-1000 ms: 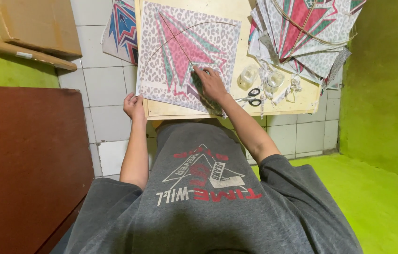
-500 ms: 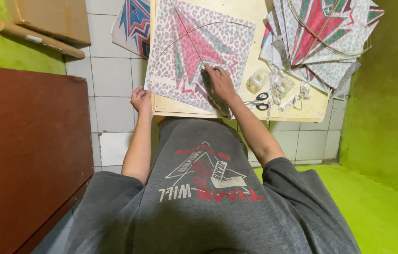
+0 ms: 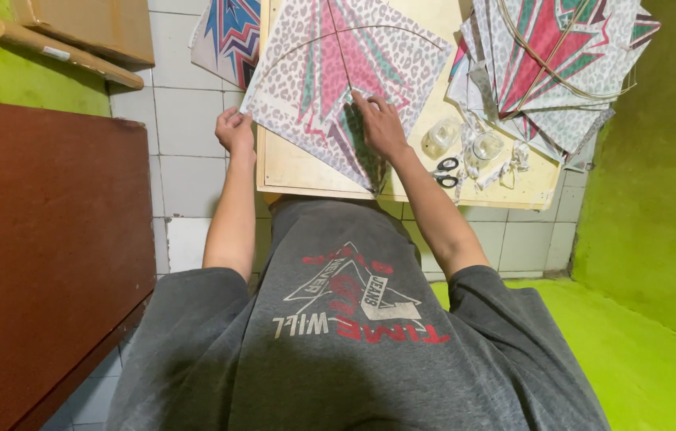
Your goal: Assembling kites by securing the paper covering to the bamboo frame using adhesive tape.
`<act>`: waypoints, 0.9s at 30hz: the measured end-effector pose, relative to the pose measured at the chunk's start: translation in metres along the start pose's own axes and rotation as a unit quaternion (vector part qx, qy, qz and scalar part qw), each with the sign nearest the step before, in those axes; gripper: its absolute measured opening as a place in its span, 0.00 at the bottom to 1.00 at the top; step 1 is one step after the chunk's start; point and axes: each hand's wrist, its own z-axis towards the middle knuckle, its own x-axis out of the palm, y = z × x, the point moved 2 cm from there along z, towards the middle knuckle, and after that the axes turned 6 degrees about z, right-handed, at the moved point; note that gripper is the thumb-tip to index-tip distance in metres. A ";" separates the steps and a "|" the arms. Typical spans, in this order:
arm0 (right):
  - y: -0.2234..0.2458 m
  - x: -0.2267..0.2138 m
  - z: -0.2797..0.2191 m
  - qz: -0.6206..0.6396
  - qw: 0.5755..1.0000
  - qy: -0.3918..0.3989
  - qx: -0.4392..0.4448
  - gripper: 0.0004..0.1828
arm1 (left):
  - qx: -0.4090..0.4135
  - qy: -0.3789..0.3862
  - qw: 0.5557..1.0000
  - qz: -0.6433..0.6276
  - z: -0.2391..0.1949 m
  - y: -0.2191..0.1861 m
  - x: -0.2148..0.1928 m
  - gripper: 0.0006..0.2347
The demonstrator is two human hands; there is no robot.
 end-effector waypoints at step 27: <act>0.022 -0.006 -0.015 -0.050 0.996 -0.040 -0.062 0.36 | -0.089 0.079 0.992 -0.028 0.014 -0.014 -0.012 0.20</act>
